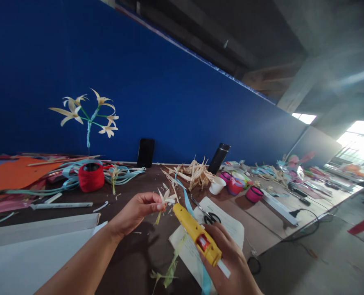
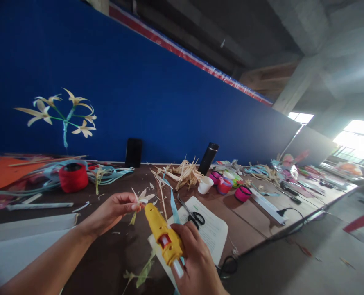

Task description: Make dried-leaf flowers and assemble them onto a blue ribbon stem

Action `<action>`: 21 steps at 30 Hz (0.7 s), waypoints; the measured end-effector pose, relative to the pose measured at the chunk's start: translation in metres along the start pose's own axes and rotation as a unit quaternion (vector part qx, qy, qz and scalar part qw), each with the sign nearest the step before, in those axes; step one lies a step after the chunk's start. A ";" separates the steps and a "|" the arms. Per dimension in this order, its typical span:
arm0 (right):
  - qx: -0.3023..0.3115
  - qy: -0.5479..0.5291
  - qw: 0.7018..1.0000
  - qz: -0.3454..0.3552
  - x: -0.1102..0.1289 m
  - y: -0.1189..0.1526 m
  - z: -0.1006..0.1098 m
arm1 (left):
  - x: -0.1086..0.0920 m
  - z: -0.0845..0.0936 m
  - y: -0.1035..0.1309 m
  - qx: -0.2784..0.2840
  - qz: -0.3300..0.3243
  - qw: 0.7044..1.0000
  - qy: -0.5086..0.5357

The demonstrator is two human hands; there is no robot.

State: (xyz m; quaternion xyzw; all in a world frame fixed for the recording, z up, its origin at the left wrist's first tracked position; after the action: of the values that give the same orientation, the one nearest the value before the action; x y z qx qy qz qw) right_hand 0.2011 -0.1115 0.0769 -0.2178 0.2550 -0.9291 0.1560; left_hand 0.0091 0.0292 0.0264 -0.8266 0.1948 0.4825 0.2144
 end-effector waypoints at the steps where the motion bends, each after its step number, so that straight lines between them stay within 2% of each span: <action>1: 0.000 -0.006 1.000 -0.002 -0.004 0.002 0.000 | 0.000 0.001 0.001 -0.003 0.000 1.000 0.000; 5: 0.024 0.004 0.998 -0.066 -0.030 0.009 -0.006 | 0.001 0.003 0.001 -0.017 0.001 1.000 -0.001; 9: 0.090 0.066 0.982 -0.150 -0.061 0.016 -0.021 | 0.002 0.004 -0.001 -0.021 -0.001 1.000 0.004; 13: 0.157 0.129 0.965 -0.167 -0.082 0.019 -0.039 | 0.002 0.003 0.000 -0.026 0.000 1.000 0.014; 16: 0.189 0.163 0.957 -0.147 -0.087 0.018 -0.041 | 0.001 0.003 0.000 -0.030 -0.003 0.999 0.016; 18: 0.195 0.177 0.956 -0.129 -0.083 0.013 -0.035 | 0.002 0.003 0.000 -0.036 -0.004 0.999 0.015; 19: 0.184 0.177 0.959 -0.125 -0.079 0.008 -0.029 | 0.002 0.004 -0.001 -0.039 -0.005 0.999 0.014; 21: 0.120 0.146 0.972 -0.141 -0.066 -0.004 -0.016 | 0.002 0.003 -0.001 -0.044 -0.009 0.999 0.012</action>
State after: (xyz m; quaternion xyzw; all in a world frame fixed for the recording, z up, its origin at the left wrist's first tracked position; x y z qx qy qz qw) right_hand 0.2485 -0.0751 0.0451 -0.0929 0.1286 -0.9873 0.0097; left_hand 0.0082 0.0317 0.0231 -0.8427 0.1688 0.4785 0.1799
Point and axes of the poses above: each hand's wrist, its own y-axis away from the middle knuckle, its own z-axis out of the back of the hand, x = y × z, the point moved 4 cm from there along -y, towards the middle knuckle, and after that the axes turned 10 degrees about y, right-handed, at the moved point
